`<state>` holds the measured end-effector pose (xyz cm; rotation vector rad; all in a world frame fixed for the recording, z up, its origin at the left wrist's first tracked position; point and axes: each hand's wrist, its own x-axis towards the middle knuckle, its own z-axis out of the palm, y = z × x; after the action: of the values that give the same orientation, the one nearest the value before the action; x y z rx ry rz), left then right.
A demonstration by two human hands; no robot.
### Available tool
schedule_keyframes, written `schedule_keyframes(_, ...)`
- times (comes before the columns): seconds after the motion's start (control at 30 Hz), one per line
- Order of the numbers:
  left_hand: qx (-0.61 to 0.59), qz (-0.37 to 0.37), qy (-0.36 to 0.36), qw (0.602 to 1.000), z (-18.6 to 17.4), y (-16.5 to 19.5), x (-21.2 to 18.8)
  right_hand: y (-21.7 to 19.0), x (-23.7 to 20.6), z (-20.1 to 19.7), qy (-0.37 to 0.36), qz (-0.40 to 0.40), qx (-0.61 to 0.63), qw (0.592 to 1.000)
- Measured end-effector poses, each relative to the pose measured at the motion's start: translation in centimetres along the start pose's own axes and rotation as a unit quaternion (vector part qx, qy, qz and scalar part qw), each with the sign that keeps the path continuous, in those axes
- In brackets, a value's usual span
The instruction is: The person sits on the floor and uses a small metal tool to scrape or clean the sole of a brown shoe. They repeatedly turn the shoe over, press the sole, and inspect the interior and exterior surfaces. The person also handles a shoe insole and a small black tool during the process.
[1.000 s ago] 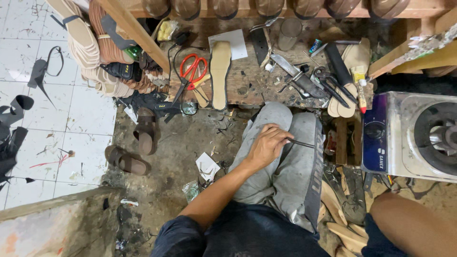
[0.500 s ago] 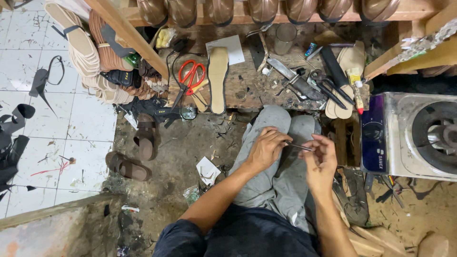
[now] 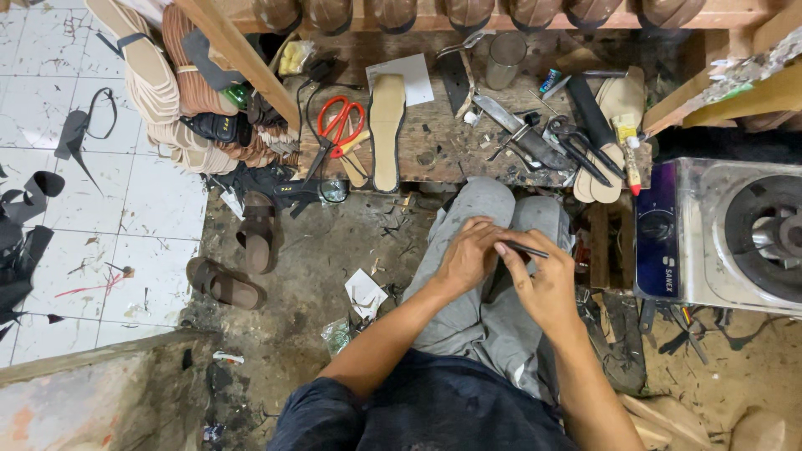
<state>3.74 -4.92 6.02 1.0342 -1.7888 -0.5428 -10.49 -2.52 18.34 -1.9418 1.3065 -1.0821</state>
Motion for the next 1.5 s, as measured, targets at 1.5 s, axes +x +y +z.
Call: schedule_keyframes(1.5,0.011,0.021,-0.020,1.000,-0.8,1.3,0.9,-4.9,1.0,-2.9,0.021,-0.048,-0.239,0.970)
